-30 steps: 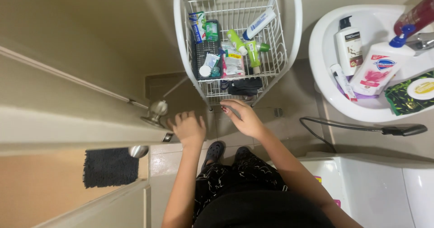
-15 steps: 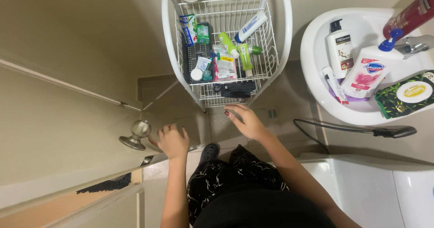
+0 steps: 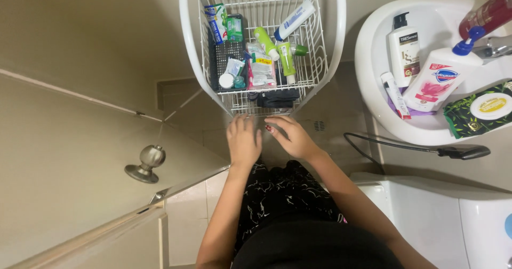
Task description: The person organizes various toiletries and cleaning supplies from a sink and toilet lid into a white wire basket. They handle bottles of shampoo, lotion, and other personal care items, placing them into the basket one by one.
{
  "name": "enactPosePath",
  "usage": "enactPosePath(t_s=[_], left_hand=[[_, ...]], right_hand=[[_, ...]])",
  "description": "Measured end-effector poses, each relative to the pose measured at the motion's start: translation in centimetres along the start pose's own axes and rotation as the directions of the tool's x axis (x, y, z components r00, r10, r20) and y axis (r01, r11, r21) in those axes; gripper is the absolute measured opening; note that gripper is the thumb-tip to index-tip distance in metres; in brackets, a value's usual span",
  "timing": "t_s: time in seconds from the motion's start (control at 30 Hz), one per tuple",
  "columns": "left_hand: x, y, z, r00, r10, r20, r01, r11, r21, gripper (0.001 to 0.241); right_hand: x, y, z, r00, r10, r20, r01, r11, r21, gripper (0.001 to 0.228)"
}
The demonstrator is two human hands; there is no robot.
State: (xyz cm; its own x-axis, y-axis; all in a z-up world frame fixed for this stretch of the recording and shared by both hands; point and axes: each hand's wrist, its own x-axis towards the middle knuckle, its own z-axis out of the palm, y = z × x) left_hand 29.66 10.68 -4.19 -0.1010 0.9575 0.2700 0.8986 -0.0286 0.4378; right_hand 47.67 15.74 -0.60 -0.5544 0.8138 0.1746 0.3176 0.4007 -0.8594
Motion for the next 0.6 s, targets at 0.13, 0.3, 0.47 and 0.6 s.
enactPosePath(t_s=[0.13,0.3,0.47,0.6], left_hand=[[2.6,1.6,2.3,0.997,0.065,0.041,-0.062,0.996,-0.057,0.056],[5.7,1.5,3.9,0.987,0.123,0.105,-0.11,0.987,-0.12,0.062],[9.0,-0.1,4.8,0.984,0.14,0.111,-0.123,0.981,-0.148,0.057],[11.4,-1.7,6.0,0.983,0.134,0.127,-0.116,0.983,-0.14,0.055]], right_hand=[[0.7,1.8,-0.5,0.999,-0.015,-0.043,0.016,0.999,0.028,0.033],[2.5,3.3,-1.1,0.992,0.014,-0.125,-0.009,0.999,0.043,0.032],[6.2,5.1,-1.6,0.991,0.084,-0.109,-0.074,0.993,0.089,0.034],[9.0,6.4,-1.5,0.99,-0.045,-0.135,0.054,0.997,0.062,0.036]])
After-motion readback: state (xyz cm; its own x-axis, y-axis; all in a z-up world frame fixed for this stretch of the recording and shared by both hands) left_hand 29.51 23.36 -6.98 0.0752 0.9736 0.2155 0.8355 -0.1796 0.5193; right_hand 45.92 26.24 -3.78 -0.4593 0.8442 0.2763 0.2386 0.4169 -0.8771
